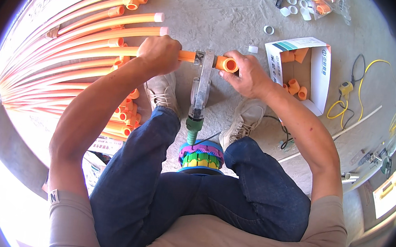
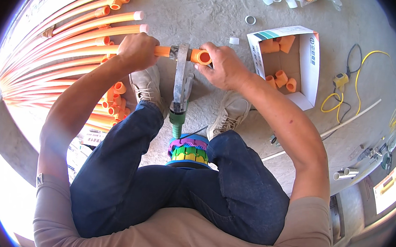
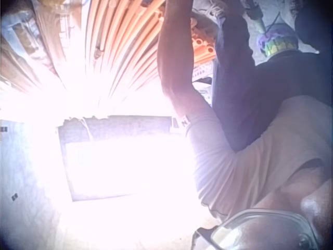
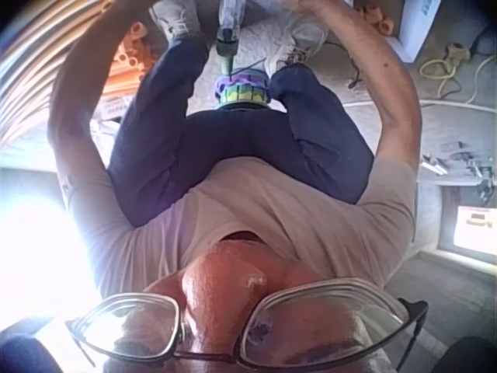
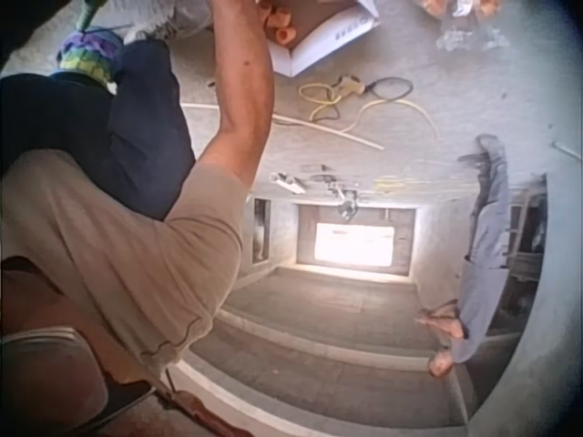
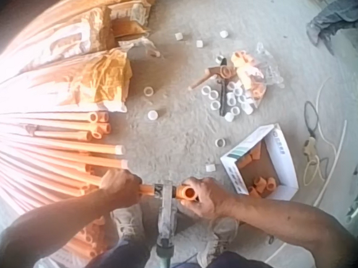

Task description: The person joins orange plastic pipes with connectors by heating them using a thermal fusion tool and then pressing them together by hand.

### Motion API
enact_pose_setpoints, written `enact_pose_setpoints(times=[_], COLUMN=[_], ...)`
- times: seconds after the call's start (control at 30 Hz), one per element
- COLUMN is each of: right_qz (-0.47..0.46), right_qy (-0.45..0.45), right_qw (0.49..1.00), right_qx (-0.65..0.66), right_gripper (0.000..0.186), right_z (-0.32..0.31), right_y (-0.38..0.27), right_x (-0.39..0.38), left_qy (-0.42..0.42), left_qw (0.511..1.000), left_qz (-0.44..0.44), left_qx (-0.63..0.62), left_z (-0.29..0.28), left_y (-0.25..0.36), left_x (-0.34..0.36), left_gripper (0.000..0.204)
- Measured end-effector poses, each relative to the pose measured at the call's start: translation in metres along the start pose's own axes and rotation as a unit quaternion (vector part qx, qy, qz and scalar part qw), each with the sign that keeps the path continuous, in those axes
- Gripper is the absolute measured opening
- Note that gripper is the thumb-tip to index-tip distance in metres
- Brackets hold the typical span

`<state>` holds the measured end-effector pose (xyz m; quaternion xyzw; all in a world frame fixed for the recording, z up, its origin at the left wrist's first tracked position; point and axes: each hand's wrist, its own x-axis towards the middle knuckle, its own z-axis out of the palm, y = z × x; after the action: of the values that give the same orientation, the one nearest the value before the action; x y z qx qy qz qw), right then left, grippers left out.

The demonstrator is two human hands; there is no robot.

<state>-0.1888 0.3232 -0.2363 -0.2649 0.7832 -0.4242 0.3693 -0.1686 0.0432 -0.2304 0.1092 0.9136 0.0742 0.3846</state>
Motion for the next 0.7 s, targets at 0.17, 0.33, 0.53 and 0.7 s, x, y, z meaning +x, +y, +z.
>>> enact_pose_setpoints(times=[0.17,0.33,0.53,0.7], right_qz=[0.015,-0.004,0.007,0.000], right_qy=[-0.018,-0.021,-0.028,-0.016], right_qw=[1.000,1.000,0.999,1.000], right_qx=[0.003,-0.010,-0.026,-0.019], right_gripper=[0.036,0.039,0.039,0.035], right_z=[-0.0027,-0.0027,-0.0050,-0.0015], right_y=[0.0014,0.0063,0.0029,0.0052], right_x=[0.0014,0.0021,0.0034,0.0019], left_qy=[-0.001,-0.006,0.000,-0.010], left_qw=[1.000,1.000,1.000,1.000], left_qz=[0.004,0.006,0.008,0.004], left_qx=[0.003,0.009,-0.001,-0.006], left_z=[-0.0017,-0.0022,-0.0054,-0.0070], left_y=[-0.0004,0.0004,0.0018,0.0022], left_x=[-0.0006,-0.0017,-0.0034,-0.0034], left_gripper=[0.019,0.021,0.021,0.021])
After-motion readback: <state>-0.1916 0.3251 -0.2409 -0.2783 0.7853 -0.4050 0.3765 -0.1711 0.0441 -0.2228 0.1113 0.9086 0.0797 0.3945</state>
